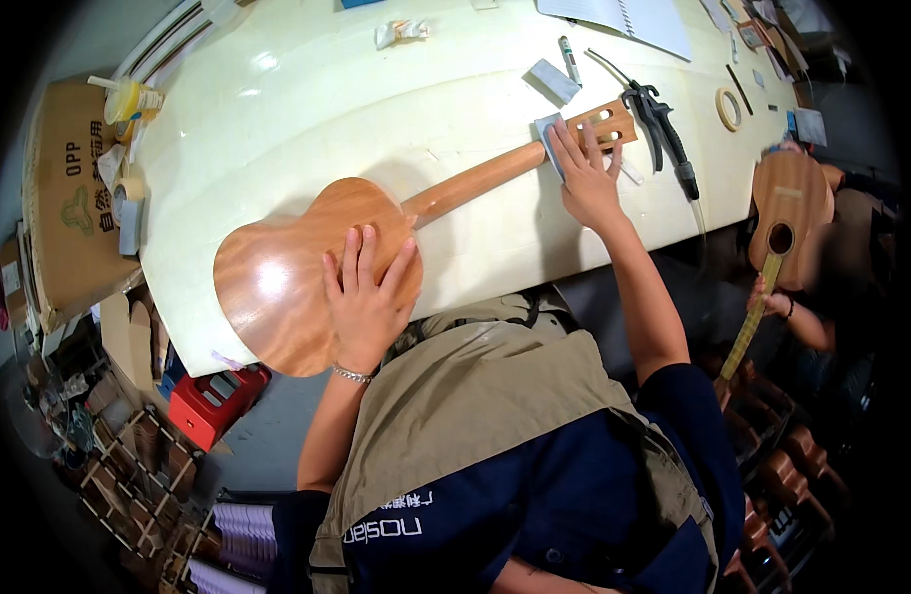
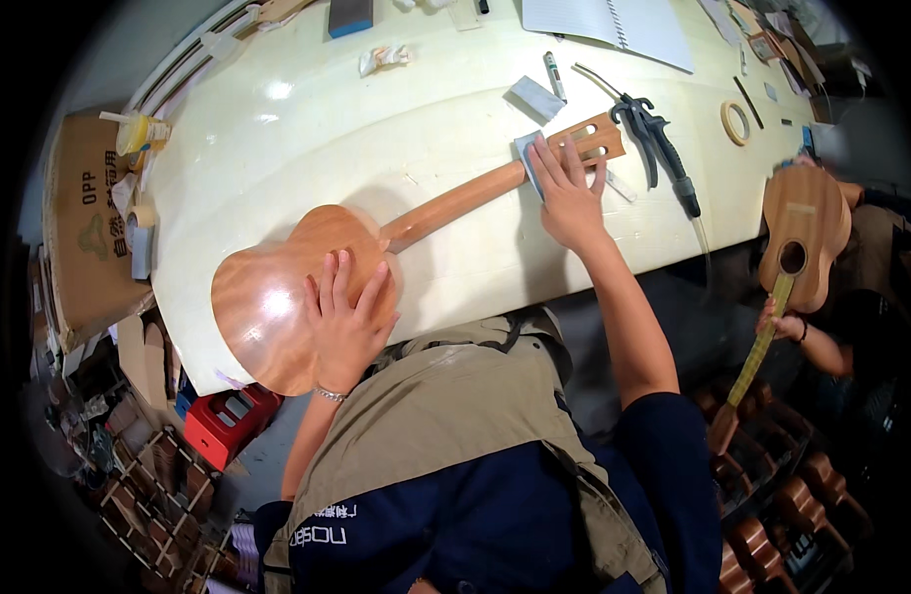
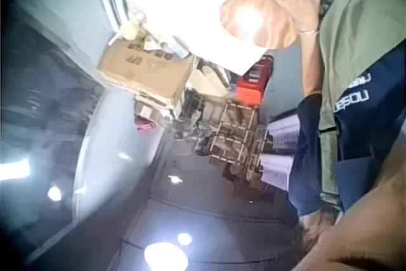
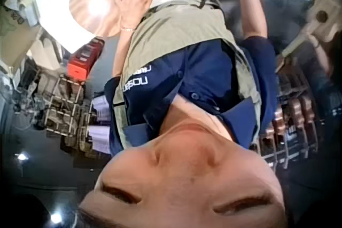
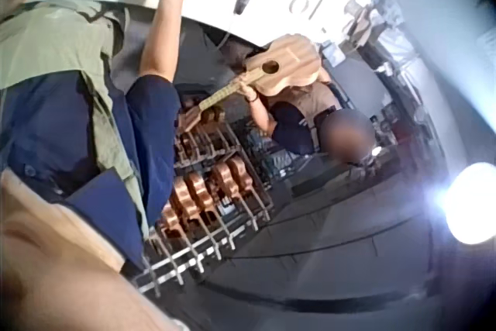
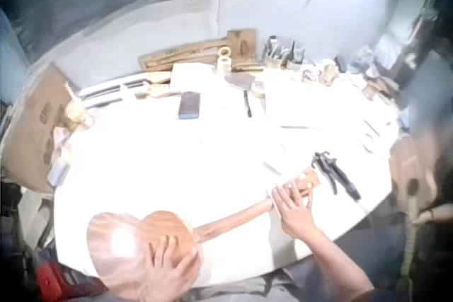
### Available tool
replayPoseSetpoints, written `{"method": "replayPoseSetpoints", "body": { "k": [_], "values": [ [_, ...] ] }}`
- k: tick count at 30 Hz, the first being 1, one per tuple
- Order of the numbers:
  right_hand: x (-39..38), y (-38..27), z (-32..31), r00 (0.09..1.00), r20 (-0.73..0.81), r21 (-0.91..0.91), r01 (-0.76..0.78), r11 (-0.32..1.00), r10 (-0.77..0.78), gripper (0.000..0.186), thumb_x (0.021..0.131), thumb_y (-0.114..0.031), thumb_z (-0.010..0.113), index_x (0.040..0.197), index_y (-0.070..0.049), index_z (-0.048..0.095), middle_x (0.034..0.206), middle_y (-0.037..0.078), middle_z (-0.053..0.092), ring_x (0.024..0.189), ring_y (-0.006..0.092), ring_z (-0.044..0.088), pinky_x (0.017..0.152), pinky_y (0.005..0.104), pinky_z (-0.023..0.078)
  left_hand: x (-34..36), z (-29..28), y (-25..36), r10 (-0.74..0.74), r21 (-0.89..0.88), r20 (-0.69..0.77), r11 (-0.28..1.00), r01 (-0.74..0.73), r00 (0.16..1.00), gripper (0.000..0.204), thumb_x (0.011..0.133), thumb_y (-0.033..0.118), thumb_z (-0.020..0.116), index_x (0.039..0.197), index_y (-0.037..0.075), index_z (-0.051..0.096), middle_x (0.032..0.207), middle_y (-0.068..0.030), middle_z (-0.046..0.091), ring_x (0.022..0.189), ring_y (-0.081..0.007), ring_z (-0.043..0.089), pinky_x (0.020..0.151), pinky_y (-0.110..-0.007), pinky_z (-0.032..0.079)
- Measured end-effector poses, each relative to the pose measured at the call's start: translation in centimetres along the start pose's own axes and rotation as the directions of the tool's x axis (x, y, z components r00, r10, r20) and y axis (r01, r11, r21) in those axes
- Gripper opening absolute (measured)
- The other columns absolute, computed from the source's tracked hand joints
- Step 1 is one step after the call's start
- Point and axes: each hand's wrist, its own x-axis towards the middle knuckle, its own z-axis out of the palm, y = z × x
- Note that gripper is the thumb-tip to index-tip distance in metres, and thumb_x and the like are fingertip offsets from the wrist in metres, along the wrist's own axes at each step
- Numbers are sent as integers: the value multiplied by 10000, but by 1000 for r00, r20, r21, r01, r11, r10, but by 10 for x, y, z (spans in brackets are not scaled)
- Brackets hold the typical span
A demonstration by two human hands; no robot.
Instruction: The person sands the body and neck of a ukulele using a sanding block at a workbench, turning the instrument to reach different sides.
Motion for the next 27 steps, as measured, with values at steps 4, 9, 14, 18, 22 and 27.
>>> {"method": "replayPoseSetpoints", "body": {
  "k": [4,9,14,18,22,27],
  "values": [
    [-11,-113,20,990,118,402,21,915,-75,794,827,-361,606,1463,-98,209,1537,88,178,1428,239,143,1065,649,55,8,-13,3,10,-90,93,996,-1,996,667,743,414,687,1350,241,472,1486,-166,251,1393,-347,182,1078,-590,166],
    [-2,-67,23,1000,-8,148,-21,989,23,709,854,-408,553,1466,-215,250,1532,-3,216,1422,205,159,1083,623,31,8,-19,-19,32,-62,175,998,-21,984,634,815,442,617,1382,227,432,1493,-180,213,1377,-373,197,1076,-599,164],
    [-7,-27,34,955,-182,251,-183,950,232,666,894,-347,535,1470,-208,231,1535,-33,192,1425,251,108,1080,609,-20,95,-27,-93,-110,-265,181,951,157,977,652,759,359,727,1263,31,477,1238,-193,486,1179,-348,433,1000,-455,362],
    [-8,-39,35,949,-127,252,-250,935,288,653,910,-356,512,1477,-233,212,1543,-35,162,1431,247,78,1077,612,-28,147,-19,-121,-48,-393,856,586,709,514,699,675,391,809,1152,-33,524,1051,-157,591,952,-225,575,846,-319,477],
    [-14,-44,38,927,-158,282,-287,915,340,663,898,-325,528,1477,-235,217,1547,-37,156,1433,245,74,1056,646,-36,151,-41,-110,48,-316,888,787,530,457,697,594,477,835,978,-46,579,899,-103,617,825,-161,588,750,-283,479],
    [-12,-116,-6,991,-97,481,-37,876,95,671,873,-276,540,1472,-242,239,1542,-46,179,1428,249,111,1046,659,-67,121,-111,-36,5,-204,462,974,101,887,768,589,446,816,1077,-65,513,945,-171,582,852,-306,568,754,-360,466]
  ]
}}
